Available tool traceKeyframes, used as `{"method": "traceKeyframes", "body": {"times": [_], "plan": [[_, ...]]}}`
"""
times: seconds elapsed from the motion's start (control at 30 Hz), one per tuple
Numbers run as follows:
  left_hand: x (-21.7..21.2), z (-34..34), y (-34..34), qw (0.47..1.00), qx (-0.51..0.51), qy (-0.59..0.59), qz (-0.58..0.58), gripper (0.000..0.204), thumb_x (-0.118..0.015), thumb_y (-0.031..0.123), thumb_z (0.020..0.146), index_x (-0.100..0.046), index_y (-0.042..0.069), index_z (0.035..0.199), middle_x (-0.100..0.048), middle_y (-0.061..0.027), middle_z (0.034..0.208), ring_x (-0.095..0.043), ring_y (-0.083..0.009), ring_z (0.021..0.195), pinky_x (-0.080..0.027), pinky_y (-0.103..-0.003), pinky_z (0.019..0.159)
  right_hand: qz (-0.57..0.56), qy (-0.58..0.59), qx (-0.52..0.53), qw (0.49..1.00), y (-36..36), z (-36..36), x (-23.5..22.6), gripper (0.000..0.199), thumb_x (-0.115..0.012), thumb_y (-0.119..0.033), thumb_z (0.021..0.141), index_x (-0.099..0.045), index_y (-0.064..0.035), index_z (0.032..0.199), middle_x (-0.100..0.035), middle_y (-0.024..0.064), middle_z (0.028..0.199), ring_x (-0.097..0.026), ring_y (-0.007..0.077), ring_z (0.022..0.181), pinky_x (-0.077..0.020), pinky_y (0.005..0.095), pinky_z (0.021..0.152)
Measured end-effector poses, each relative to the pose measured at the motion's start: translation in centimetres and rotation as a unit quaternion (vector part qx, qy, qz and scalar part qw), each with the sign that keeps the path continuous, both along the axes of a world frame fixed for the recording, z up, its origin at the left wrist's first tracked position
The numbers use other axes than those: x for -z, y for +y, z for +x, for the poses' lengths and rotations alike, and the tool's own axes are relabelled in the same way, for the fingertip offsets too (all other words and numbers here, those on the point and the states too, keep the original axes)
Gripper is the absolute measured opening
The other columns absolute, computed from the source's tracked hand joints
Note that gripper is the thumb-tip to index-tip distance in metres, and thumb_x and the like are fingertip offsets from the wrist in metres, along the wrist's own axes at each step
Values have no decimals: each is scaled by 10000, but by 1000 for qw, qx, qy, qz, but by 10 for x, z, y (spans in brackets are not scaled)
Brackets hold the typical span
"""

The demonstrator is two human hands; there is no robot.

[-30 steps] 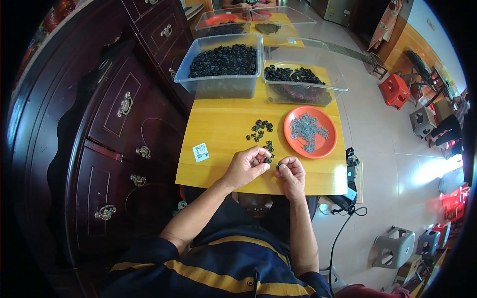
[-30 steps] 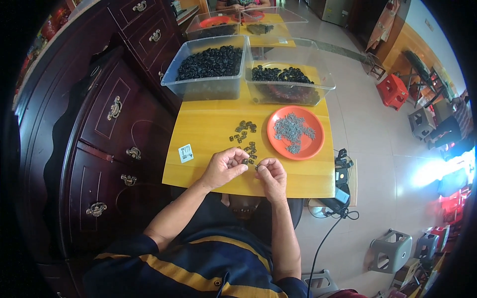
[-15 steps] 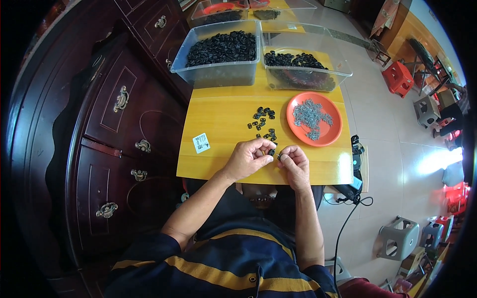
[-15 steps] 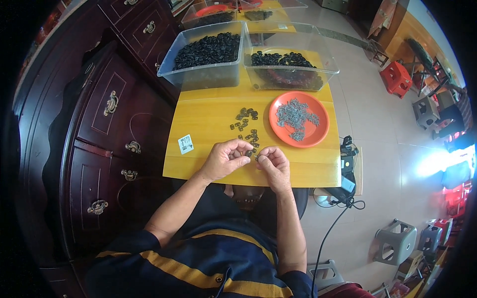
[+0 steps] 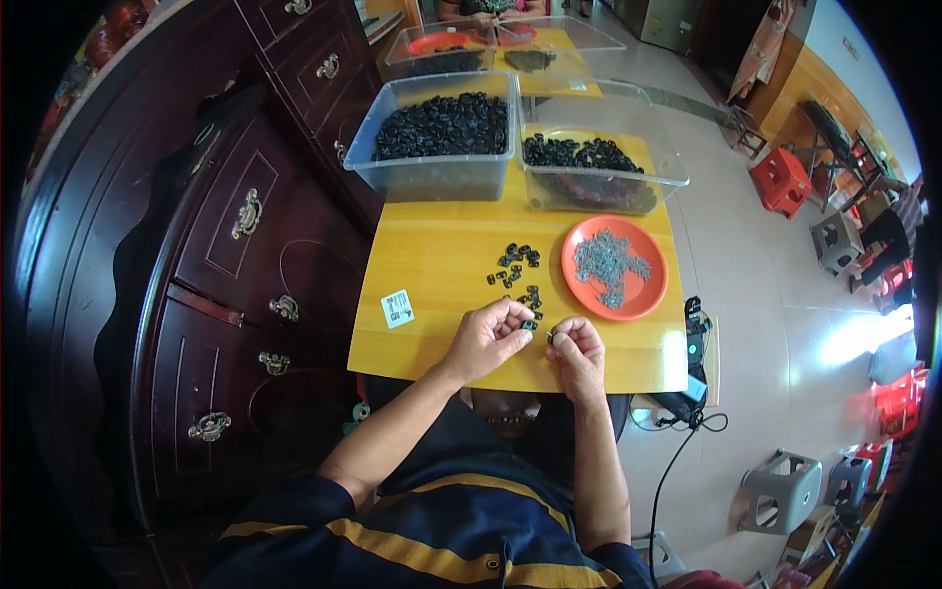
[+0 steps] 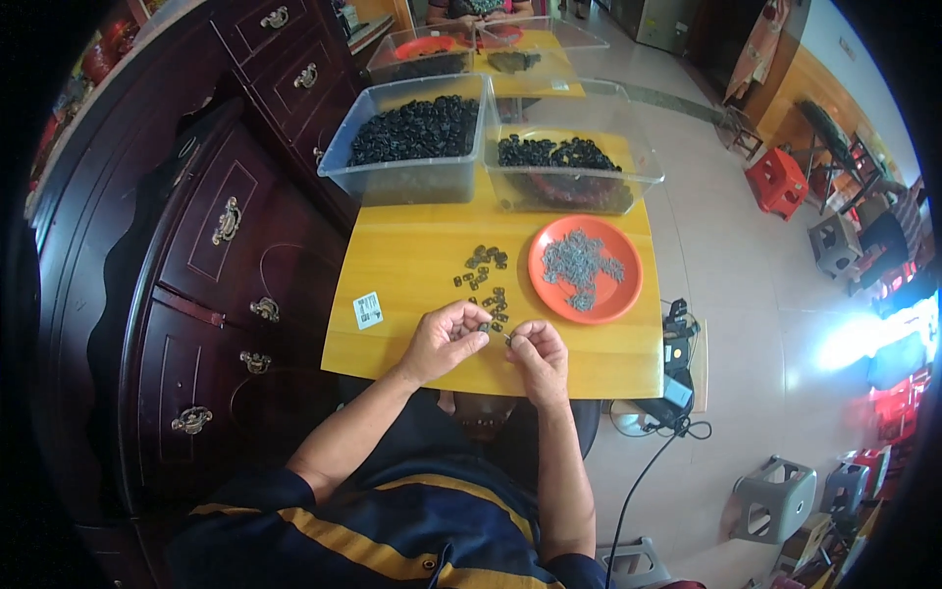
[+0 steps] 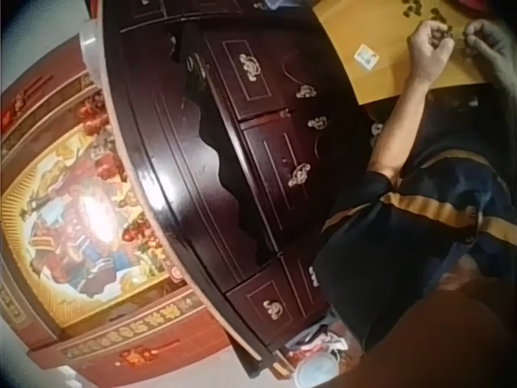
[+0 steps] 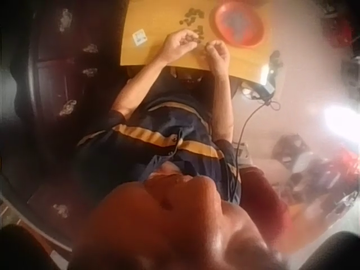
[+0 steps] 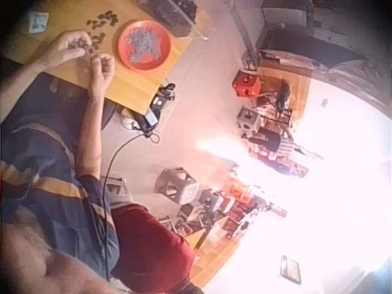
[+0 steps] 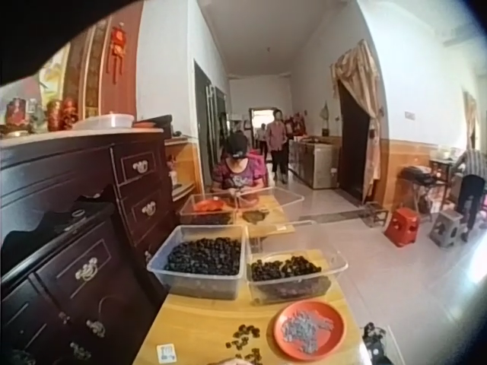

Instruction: The person assembles small black plastic components by hand on a yellow tabletop.

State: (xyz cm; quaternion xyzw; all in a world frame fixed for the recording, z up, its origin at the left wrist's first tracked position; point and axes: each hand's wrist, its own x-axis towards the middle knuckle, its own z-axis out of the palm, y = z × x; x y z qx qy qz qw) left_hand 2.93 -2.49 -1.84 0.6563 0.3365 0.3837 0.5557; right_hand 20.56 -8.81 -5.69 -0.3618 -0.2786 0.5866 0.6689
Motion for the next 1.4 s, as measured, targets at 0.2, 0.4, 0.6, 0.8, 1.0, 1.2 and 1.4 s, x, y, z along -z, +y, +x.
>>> {"method": "traceKeyframes", "body": {"times": [0.2, 0.4, 0.6, 0.8, 1.0, 1.2, 1.4], "plan": [[8, -2, 0, 999, -41, -26, -14, 121, -652, 12, 874, -634, 32, 992, -590, 52, 772, -515, 6, 645, -442, -174, 584, 8, -2, 5, 1000, 2, -3, -2, 88, -604, -7, 918, -574, -57, 984, -599, 17, 871, -579, 108, 711, -496, 243, 673], [3, -4, 3, 998, -25, -41, -31, 95, -640, 21, 907, -634, 30, 1002, -573, 64, 774, -517, 4, 661, -439, -174, 593, 13, 11, 9, 1000, 2, -2, -2, 87, -622, -1, 916, -579, -46, 977, -607, 20, 869, -577, 102, 723, -493, 241, 693], [0, -10, 5, 998, -16, -33, -45, 116, -648, 48, 932, -643, 25, 1046, -604, 39, 848, -553, -20, 713, -490, -203, 654, 22, 6, 7, 1000, 3, -1, 2, 84, -621, -5, 918, -580, -45, 980, -607, 22, 869, -576, 103, 726, -489, 245, 694], [3, -13, 5, 998, -30, -26, -47, 141, -627, 109, 967, -590, 23, 1072, -616, 2, 851, -571, -44, 718, -497, -200, 653, 14, -6, 12, 1000, 2, -2, 0, 88, -598, 7, 918, -568, -53, 976, -604, 30, 856, -575, 119, 708, -489, 249, 683], [6, -13, 4, 998, -43, -27, -40, 135, -620, 42, 952, -575, 14, 1076, -614, -2, 860, -571, -40, 703, -510, -207, 640, 8, -8, 11, 1000, 2, -3, 0, 85, -613, -7, 918, -577, -52, 980, -599, 18, 859, -574, 108, 715, -490, 244, 690], [2, -9, 2, 999, -21, -34, -37, 242, -655, -35, 887, -601, 9, 1120, -615, 15, 815, -573, -32, 679, -498, -202, 617, 12, -15, 3, 1000, 4, -2, 3, 84, -632, -20, 916, -588, -51, 980, -598, 6, 889, -572, 90, 746, -500, 242, 706], [-8, -6, 1, 997, -29, 17, 64, 243, -693, -37, 849, -646, 12, 1082, -611, 15, 783, -572, -40, 663, -499, -210, 625, 11, -40, -15, 999, 3, -1, 4, 91, -633, -29, 924, -595, -48, 1004, -597, -1, 922, -575, 83, 790, -510, 241, 714]]}}
